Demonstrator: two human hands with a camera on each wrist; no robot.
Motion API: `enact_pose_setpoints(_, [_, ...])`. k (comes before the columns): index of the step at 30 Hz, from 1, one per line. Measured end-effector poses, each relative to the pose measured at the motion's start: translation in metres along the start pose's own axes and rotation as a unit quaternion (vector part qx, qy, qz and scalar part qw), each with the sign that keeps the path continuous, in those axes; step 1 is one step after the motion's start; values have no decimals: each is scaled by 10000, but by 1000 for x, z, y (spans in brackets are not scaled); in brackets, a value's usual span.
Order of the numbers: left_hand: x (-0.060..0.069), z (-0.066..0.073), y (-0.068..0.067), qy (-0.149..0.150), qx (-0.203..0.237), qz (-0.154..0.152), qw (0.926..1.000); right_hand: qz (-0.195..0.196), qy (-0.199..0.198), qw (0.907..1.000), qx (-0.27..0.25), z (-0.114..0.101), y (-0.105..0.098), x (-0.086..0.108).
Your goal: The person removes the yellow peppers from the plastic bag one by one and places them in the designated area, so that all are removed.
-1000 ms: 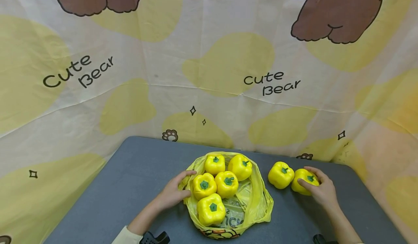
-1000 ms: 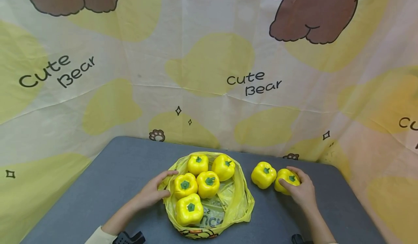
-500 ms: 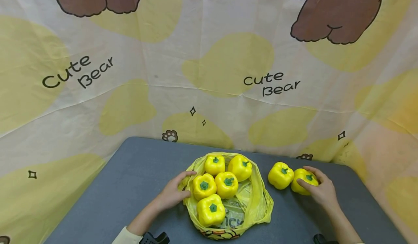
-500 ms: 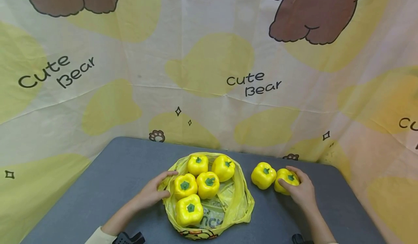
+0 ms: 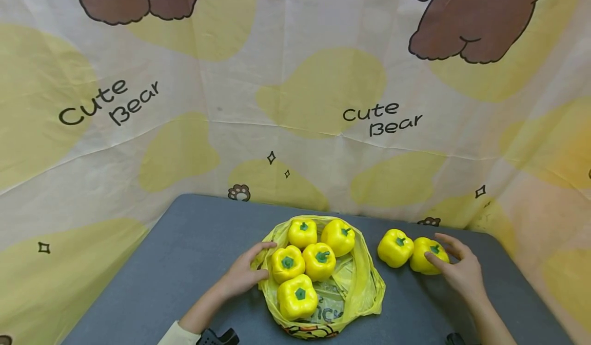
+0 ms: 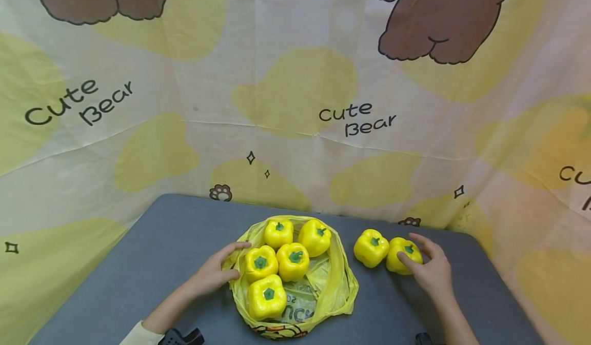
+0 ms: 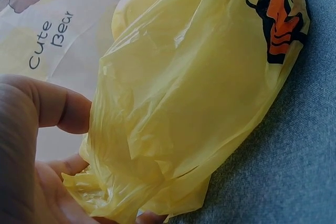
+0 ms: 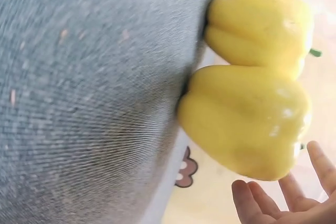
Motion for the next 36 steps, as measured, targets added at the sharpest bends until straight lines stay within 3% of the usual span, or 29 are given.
enact_pose_setpoints(12, [-1,-1,0,-61,3,-2,10000,401,-437,9979,-261,-29,0,17])
enact_pose_setpoints(18, [1,1,0,-74,-18,7,10000,541,-812,9952,-69,-45,2,23])
enact_pose_setpoints(25, [0,2,1,-68,-23,31,10000,335,-1278,9908,-278,-65,17,31])
enact_pose_setpoints(36, [0,2,1,-71,-54,40,10000,-178,-2122,9737,-811,-83,51,41])
Point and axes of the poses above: each hand's wrist, its own x-axis away from the middle knuckle, its own y-axis out of the palm, z = x × y, the point moved 1 cm from there along -x, towards the middle knuckle, and after that the axes turned 12 degrees about -z, right-handed, at the moved point
